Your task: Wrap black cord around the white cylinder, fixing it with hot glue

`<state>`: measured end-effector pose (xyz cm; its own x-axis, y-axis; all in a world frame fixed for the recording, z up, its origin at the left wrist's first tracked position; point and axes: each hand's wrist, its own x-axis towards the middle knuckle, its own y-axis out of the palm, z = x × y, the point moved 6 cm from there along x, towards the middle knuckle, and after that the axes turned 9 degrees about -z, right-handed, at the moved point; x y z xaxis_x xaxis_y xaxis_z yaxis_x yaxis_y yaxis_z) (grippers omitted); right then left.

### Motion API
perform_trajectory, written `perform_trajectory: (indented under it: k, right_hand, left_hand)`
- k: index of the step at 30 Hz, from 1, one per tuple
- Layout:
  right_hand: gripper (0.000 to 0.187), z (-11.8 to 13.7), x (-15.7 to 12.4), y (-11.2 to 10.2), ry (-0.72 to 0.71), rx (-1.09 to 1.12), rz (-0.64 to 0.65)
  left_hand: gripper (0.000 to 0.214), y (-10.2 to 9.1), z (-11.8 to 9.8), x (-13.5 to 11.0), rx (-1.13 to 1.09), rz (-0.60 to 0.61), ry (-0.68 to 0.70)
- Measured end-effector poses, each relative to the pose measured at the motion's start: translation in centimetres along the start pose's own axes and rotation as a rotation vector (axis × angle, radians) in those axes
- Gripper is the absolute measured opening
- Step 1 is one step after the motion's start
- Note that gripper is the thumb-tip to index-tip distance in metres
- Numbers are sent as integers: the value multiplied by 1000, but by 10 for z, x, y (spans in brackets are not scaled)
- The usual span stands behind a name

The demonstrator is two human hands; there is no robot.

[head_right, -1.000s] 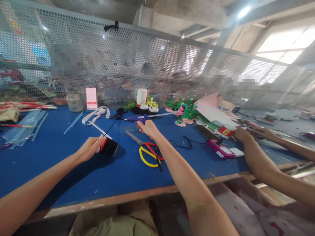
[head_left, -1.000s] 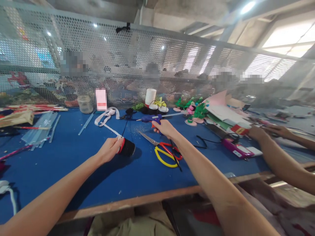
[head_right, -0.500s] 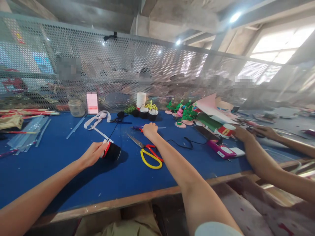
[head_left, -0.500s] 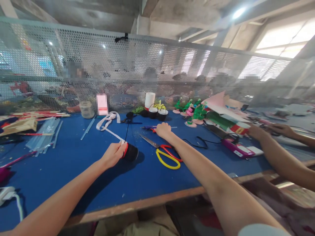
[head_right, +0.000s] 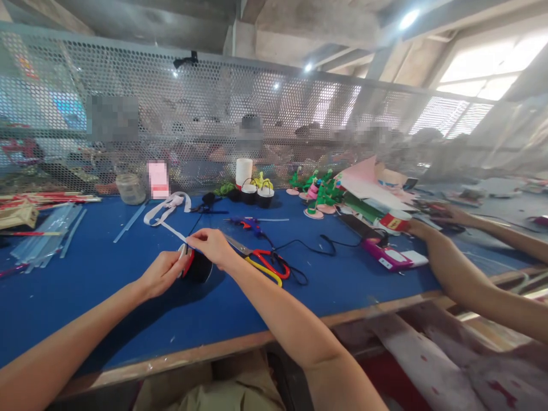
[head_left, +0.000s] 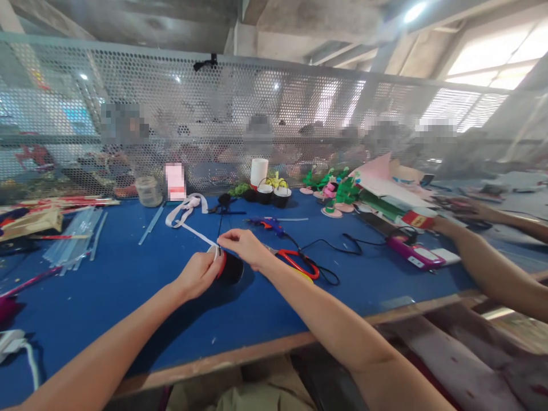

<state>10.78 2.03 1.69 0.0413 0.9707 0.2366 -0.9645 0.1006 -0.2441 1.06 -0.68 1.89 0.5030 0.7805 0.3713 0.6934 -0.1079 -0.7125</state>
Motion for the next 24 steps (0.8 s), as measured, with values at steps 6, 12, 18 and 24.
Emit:
perform_trajectory:
  k: [6,12,18,24]
  right_hand:
    - [19,-1,-6,-7,39,113,-63]
    - [41,-6,-9,-8,52,-40,19]
    - [24,-3,-8,-1,72,235,77]
    - [20,4,-6,-13,-14,324,-48]
  left_hand:
    - [36,1,-4,0,27,7,50]
    - [35,0,-10,-1,43,-6,140]
    - [33,2,-11,-1,24,21,129]
    - [39,5,13,2,-202,34,-235]
